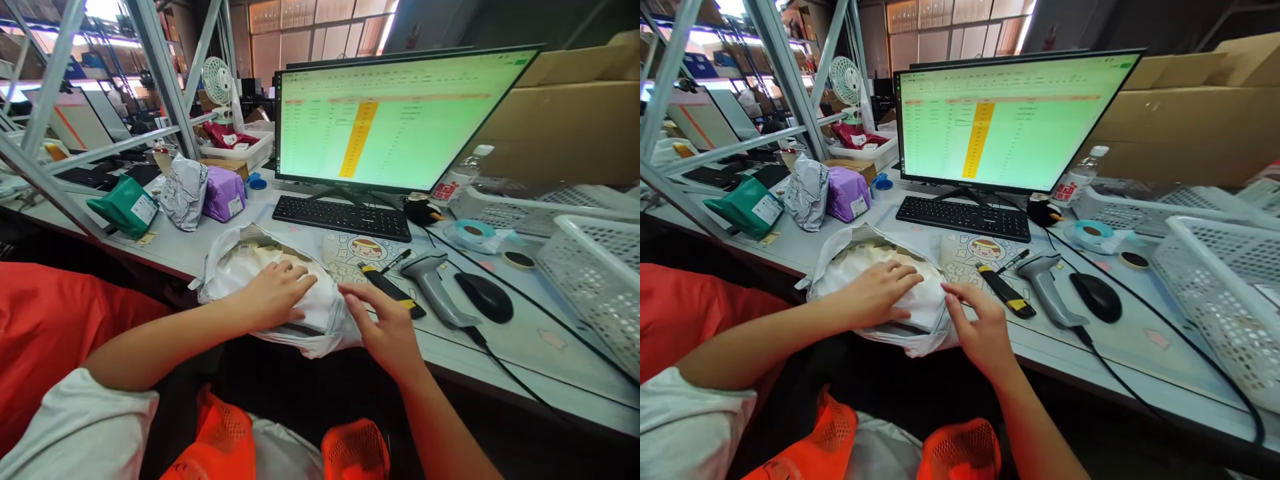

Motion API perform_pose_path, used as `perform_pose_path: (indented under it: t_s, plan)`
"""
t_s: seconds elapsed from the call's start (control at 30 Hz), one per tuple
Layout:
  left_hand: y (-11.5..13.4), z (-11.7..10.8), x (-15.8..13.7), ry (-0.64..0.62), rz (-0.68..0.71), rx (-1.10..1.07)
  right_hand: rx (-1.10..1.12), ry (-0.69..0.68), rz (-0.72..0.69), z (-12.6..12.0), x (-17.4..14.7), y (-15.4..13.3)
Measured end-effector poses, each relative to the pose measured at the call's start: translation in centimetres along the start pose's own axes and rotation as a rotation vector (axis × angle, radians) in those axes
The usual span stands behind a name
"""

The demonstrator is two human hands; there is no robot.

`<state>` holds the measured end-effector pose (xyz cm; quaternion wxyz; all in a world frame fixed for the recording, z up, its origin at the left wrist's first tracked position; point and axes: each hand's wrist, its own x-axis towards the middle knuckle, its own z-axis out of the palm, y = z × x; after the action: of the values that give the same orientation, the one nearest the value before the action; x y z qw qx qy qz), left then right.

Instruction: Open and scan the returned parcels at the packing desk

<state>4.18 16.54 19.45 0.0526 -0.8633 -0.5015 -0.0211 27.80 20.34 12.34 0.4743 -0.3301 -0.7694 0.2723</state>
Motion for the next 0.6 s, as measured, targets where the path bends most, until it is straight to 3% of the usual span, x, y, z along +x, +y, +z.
perform_pose_path:
  t_s: [0.1,0.23,0.33,0.47,0.6]
  plan:
    - [2.1,4.3,-0.3,-0.134,-0.057,0.093,0.022,-0.066,0.131,1.7,1.5,3.3]
    - [1.0,7.6,-0.3,-0.114,-0.075,0.126,0.071,-0.156,0.237,4.5,1.6,6.1]
    - [-1.8,6.8,0.1,-0.062,-0.074,-0.031,0.18,-0.109,0.311,6.0,1.5,6.2]
    - [-7.1,3.9,0.3,-0.048,-0.102,-0.352,0.336,0.081,0.492,7.6,1.4,4.7]
    - [-12.3,1.4,-0.5,-0.026,-0.204,-0.541,0.349,-0.002,0.474,7.9,0.1,3.0]
